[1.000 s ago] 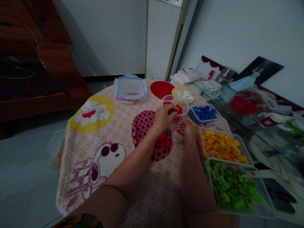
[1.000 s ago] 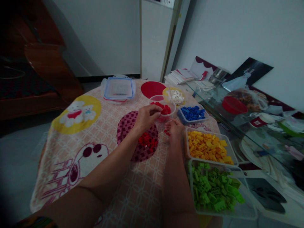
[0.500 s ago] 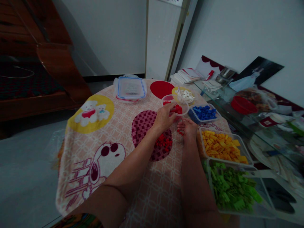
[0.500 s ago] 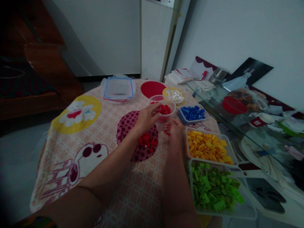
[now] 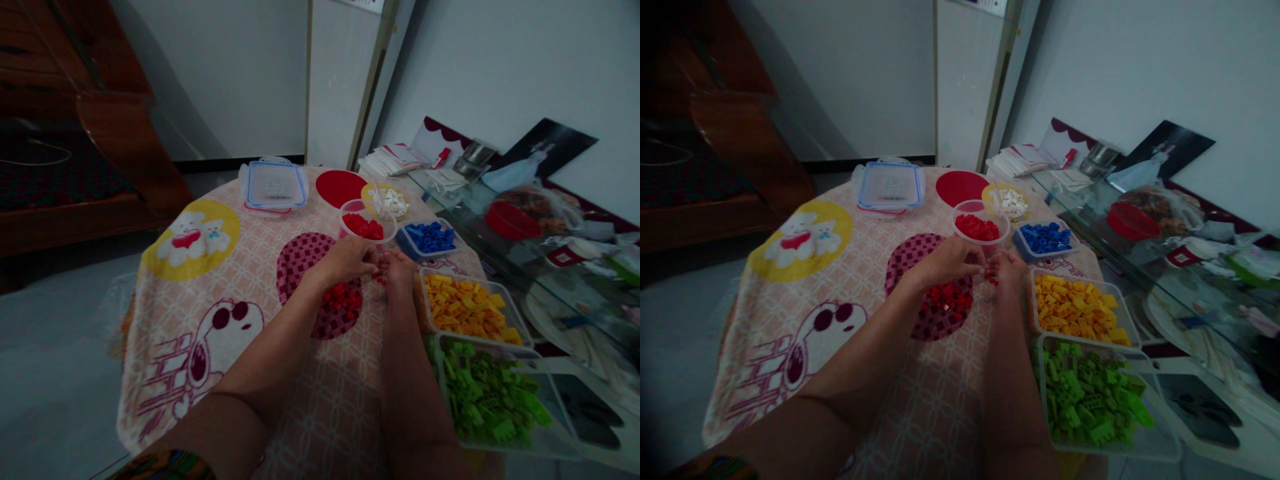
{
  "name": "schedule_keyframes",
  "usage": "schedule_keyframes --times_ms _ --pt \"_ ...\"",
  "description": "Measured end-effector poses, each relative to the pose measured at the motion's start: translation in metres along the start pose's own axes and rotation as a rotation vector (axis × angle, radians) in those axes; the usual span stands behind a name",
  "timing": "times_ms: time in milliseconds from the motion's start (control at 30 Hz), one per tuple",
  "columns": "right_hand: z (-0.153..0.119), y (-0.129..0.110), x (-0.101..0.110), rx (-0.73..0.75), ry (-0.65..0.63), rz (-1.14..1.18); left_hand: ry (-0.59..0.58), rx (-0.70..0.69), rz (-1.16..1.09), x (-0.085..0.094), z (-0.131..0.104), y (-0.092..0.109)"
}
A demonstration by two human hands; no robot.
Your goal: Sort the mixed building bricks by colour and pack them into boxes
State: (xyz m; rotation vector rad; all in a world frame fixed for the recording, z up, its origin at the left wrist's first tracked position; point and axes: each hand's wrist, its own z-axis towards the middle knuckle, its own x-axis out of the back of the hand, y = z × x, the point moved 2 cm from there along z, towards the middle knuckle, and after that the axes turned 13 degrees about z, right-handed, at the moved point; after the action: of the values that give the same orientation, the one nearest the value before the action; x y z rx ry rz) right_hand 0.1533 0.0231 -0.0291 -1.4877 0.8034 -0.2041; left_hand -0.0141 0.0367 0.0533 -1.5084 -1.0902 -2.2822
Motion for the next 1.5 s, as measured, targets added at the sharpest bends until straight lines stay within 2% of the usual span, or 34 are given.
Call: schedule_keyframes --times_ms 133,233,433,667,833,1100,1267,1500 --pt "-0.003 -0.002 -0.002 -0.031 0.061 -0.005 -0.296 -0.106 0.162 -0.016 -0.003 0.006" --pt "-0.006 -0.005 -0.004 -0.04 0.071 0.004 -0.402 -0.098 0.253 -0.026 -0.003 0.014" --pt "-0.008 -0.007 -0.006 -0.046 0.078 0.018 -0.376 -0.051 0.236 -0.029 -0.002 0.021" --pt "-0.006 -0.005 -0.005 -0.039 0.077 0.019 -0.355 -0.114 0.167 -0.036 0.001 0.01" --pt "-0.004 -0.003 -0.004 -0.023 0.075 0.013 -0.254 -0.097 0.078 -0.036 0.004 0.0" --pt "-0.008 -0.005 -0.004 -0.032 0.071 0.009 -0.182 -0.08 -0.02 -0.027 0.003 -0.007" --pt "-0.009 -0.007 -0.005 -0.053 0.087 0.007 -0.027 -0.027 -0.089 -0.024 0.007 -0.01" --pt "-0.005 -0.004 -0.003 -0.053 0.055 0.004 0.262 0.111 -0.343 -0.014 0.01 -0.009"
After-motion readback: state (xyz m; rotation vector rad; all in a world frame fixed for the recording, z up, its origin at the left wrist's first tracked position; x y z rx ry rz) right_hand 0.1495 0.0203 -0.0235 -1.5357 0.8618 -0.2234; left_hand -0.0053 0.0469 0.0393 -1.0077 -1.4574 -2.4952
